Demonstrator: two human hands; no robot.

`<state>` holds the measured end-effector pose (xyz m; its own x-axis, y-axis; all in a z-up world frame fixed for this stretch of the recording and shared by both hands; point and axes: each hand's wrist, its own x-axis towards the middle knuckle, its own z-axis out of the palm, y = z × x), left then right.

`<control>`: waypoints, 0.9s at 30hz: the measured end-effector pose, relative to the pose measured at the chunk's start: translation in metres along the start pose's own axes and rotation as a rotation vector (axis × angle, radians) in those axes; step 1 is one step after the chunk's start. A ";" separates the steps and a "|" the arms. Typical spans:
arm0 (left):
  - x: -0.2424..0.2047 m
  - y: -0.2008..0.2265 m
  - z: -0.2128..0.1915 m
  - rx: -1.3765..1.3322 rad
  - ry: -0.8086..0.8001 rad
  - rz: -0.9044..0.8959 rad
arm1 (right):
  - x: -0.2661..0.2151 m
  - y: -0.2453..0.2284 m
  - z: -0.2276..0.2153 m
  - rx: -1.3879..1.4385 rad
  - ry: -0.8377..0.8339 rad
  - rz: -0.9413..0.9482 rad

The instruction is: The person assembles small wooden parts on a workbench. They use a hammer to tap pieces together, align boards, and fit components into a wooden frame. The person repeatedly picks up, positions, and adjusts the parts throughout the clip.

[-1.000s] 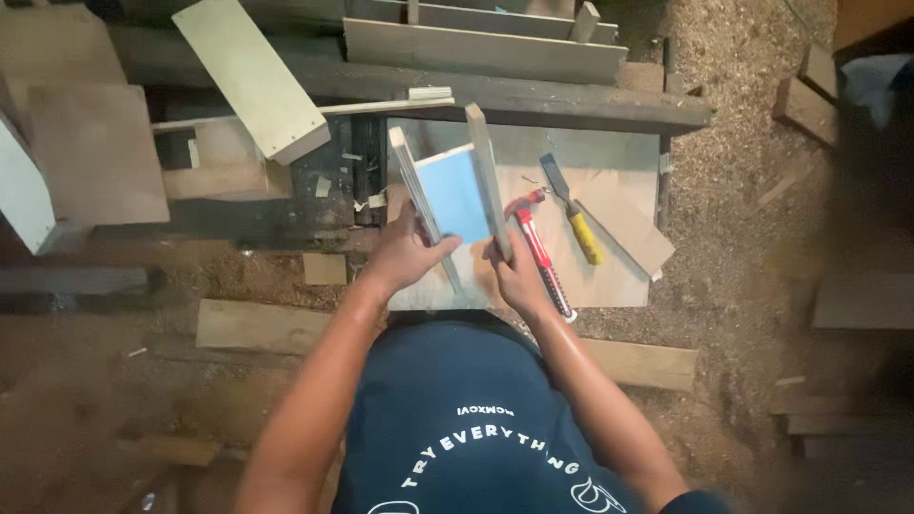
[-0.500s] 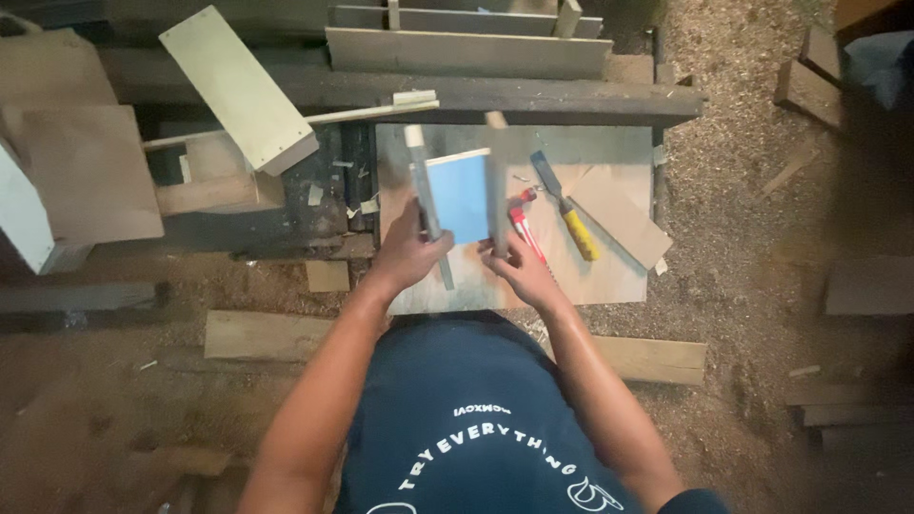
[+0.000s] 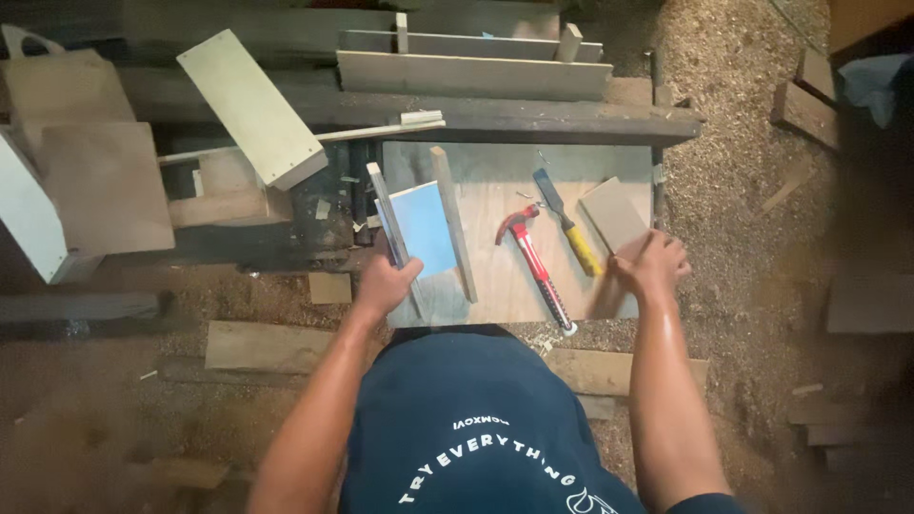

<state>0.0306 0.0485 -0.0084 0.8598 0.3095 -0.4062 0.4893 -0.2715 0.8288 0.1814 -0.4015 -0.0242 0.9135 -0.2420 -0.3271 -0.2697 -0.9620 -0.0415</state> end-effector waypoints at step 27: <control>-0.029 0.105 -0.024 -0.396 0.095 0.393 | -0.162 -0.212 -0.079 1.308 -0.351 -0.718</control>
<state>0.0538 0.0329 0.1000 0.9403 0.3400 -0.0171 0.0275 -0.0259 0.9993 0.1147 -0.1678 0.1121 0.8990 0.4328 -0.0672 -0.0589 -0.0326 -0.9977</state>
